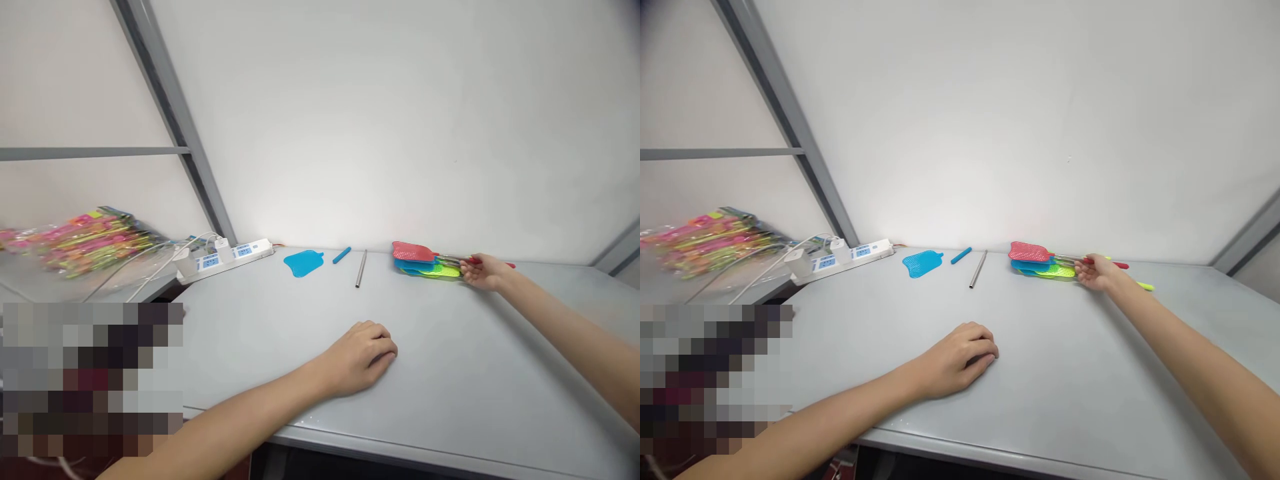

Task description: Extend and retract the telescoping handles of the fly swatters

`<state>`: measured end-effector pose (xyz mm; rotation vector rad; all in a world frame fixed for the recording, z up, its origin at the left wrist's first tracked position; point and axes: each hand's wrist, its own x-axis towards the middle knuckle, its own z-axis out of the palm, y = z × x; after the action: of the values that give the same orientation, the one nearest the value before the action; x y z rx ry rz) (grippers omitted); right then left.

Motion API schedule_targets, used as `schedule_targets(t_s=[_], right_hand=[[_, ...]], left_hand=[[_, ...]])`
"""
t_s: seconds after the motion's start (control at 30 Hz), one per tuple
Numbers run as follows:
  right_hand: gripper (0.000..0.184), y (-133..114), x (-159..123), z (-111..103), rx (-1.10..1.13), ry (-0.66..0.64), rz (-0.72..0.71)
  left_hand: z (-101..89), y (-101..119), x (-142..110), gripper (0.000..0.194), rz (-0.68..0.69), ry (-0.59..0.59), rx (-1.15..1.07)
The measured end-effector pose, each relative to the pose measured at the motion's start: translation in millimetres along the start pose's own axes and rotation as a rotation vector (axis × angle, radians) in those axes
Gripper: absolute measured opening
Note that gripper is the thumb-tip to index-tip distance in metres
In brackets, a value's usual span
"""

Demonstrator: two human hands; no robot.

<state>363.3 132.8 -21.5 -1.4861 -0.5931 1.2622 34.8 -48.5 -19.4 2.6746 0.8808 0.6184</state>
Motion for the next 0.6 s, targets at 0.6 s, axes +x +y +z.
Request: schedule_targets(t_s=[0.6], right_hand=[[0.022, 7, -5, -6, -0.024, -0.034, 0.091]], left_hand=[[0.9, -1, 2, 0.022, -0.010, -0.005, -0.033]])
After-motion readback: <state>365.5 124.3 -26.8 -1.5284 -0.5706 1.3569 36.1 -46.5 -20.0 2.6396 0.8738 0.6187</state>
